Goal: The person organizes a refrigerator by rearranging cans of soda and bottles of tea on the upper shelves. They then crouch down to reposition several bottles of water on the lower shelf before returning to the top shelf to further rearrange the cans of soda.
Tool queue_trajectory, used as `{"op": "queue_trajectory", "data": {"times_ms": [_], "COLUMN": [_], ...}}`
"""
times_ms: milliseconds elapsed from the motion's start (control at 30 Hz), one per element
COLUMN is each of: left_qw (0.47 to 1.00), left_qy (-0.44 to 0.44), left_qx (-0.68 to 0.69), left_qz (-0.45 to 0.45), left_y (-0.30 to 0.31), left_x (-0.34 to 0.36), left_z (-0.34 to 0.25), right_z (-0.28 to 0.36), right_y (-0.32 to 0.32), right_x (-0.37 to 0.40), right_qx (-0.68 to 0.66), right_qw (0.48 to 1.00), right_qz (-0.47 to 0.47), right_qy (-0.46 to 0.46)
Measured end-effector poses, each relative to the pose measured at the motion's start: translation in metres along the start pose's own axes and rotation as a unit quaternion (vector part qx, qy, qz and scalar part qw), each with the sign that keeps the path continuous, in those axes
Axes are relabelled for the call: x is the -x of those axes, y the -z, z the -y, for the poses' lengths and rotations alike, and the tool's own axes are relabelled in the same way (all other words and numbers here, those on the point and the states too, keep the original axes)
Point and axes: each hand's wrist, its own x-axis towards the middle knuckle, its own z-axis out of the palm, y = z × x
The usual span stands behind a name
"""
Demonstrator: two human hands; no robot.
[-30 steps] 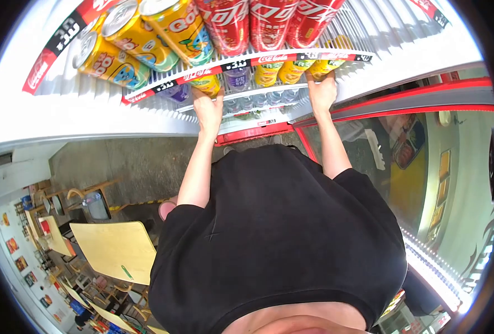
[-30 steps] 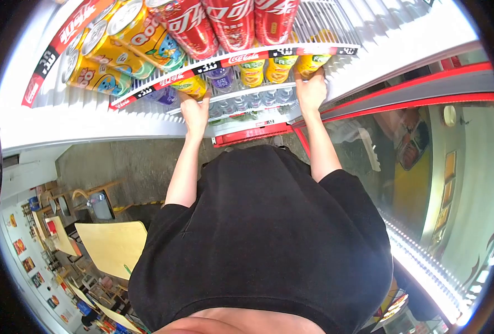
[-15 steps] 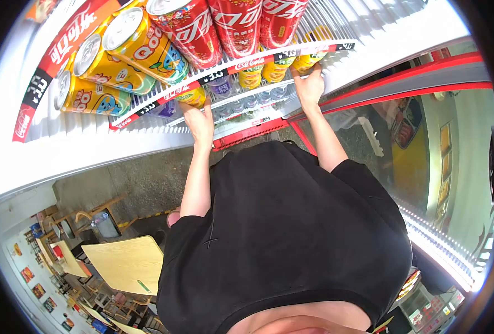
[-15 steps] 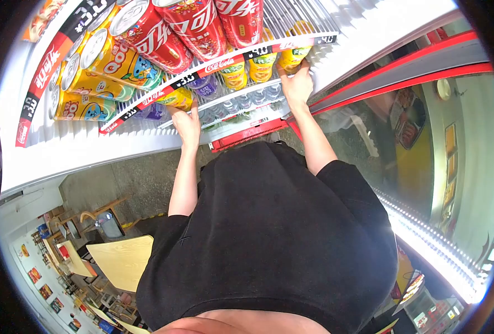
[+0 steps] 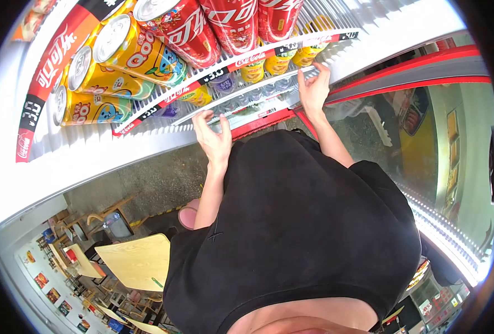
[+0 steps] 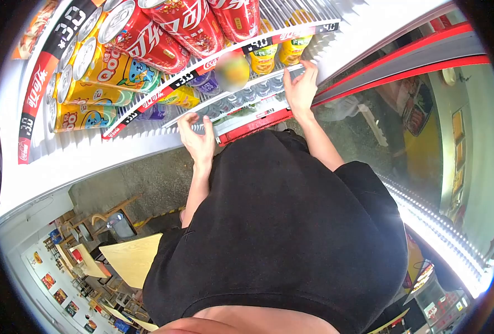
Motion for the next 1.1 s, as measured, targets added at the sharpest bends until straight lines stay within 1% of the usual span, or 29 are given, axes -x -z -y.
{"op": "queue_trajectory", "data": {"times_ms": [33, 133, 167, 267, 300, 400, 533, 633, 733, 833, 933, 1033, 1100], "left_qw": [0.999, 0.995, 0.995, 0.993, 0.992, 0.989, 0.986, 0.982, 0.977, 0.977, 0.978, 0.968, 0.967], "left_qy": [0.011, -0.071, -0.074, -0.076, -0.045, -0.057, -0.094, -0.088, -0.098, -0.114, -0.120, -0.104, -0.106], "left_qx": [0.024, 0.033, 0.031, 0.019, 0.009, -0.023, -0.059, -0.105, -0.135, -0.135, -0.131, -0.176, -0.177], "left_qz": [0.029, 0.059, 0.064, 0.085, 0.122, 0.132, 0.122, 0.126, 0.129, 0.116, 0.113, 0.145, 0.150], "left_y": [0.000, -0.009, -0.014, -0.023, -0.025, -0.035, -0.049, -0.058, -0.062, -0.061, -0.057, -0.054, -0.050], "left_x": [-0.002, -0.011, -0.014, -0.013, -0.014, -0.021, -0.032, -0.032, -0.035, -0.035, -0.035, -0.033, -0.034], "left_z": [-0.007, -0.013, -0.015, -0.023, -0.026, -0.030, -0.023, -0.020, -0.019, -0.021, -0.023, -0.022, -0.022], "right_z": [0.000, 0.008, 0.014, 0.031, 0.033, 0.036, 0.027, 0.034, 0.041, 0.037, 0.031, 0.029, 0.029], "right_y": [-0.002, -0.003, -0.006, -0.008, -0.009, -0.017, -0.035, -0.038, -0.037, -0.039, -0.039, -0.038, -0.038], "right_x": [0.002, 0.003, 0.002, 0.000, 0.001, 0.007, 0.010, 0.006, 0.002, 0.004, 0.002, -0.001, 0.001], "right_qx": [0.008, -0.048, -0.053, -0.044, -0.035, -0.008, -0.003, 0.032, 0.096, 0.116, 0.104, 0.124, 0.112], "right_qw": [1.000, 0.996, 0.995, 0.996, 0.995, 0.993, 0.993, 0.992, 0.985, 0.985, 0.987, 0.983, 0.987], "right_qz": [0.000, 0.068, 0.041, 0.077, 0.096, 0.119, 0.117, 0.119, 0.137, 0.125, 0.119, 0.133, 0.119], "right_qy": [0.028, 0.046, 0.080, 0.032, 0.010, -0.014, 0.020, 0.006, -0.033, -0.011, 0.008, 0.000, 0.005]}}
